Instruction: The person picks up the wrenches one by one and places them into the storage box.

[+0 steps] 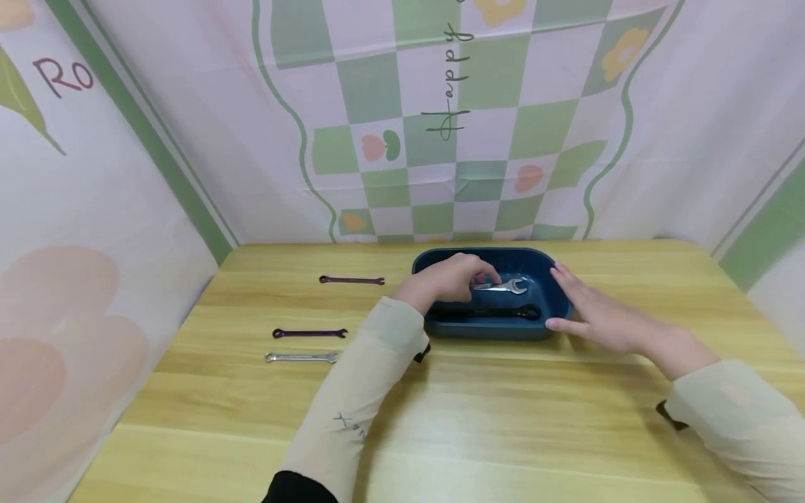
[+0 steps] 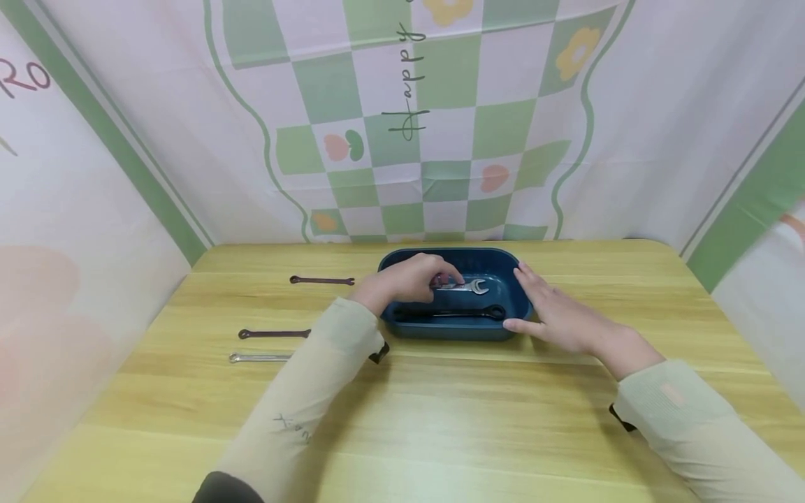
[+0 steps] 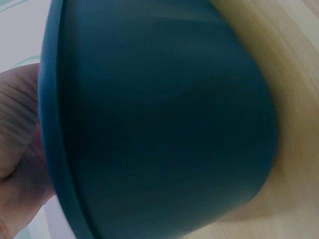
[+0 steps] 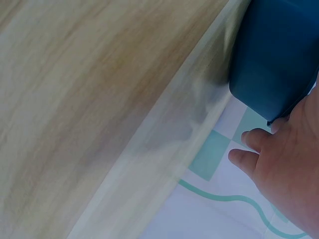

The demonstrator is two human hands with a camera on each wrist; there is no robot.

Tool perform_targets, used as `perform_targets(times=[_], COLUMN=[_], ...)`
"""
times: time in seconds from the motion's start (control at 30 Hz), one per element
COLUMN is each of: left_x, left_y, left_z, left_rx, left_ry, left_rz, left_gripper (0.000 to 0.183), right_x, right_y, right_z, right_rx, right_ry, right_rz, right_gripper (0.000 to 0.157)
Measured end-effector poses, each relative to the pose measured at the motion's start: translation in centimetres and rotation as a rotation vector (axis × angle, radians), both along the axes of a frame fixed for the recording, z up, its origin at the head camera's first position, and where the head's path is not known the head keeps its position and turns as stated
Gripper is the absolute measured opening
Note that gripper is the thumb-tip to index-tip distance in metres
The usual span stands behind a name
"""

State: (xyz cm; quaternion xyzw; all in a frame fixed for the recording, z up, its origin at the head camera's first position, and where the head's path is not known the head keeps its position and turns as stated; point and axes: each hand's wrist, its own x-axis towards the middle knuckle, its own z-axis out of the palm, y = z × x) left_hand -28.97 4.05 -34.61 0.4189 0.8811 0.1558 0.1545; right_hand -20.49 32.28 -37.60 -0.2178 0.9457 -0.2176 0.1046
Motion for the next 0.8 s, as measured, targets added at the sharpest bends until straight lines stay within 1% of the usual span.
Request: perform_targets(times=[0.37,0.6,0.8], left_x=[-0.2,-0.1,-0.3], left_y=[0.6,0.7,1.0], left_z=[-1.0,-1.3,-1.7], left_rx=[0.004,-0.004,0.003], left_ry=[0.016,0.005,0.0], left_rz=[0.031,0.036,0.043], left_gripper=[0.054,0.055,0.053], right_x=[0.0,0.1,0.1], right_y=[0.1,0.2,0.1], right_z=[0.0,0.0,0.1], right_rx=[0.01,0.006,0.013], right_ry=[-0.002,-0.002,0.001], right_rz=[0.001,0.001,-0.001], right_gripper=[0.097,0.097,0.096])
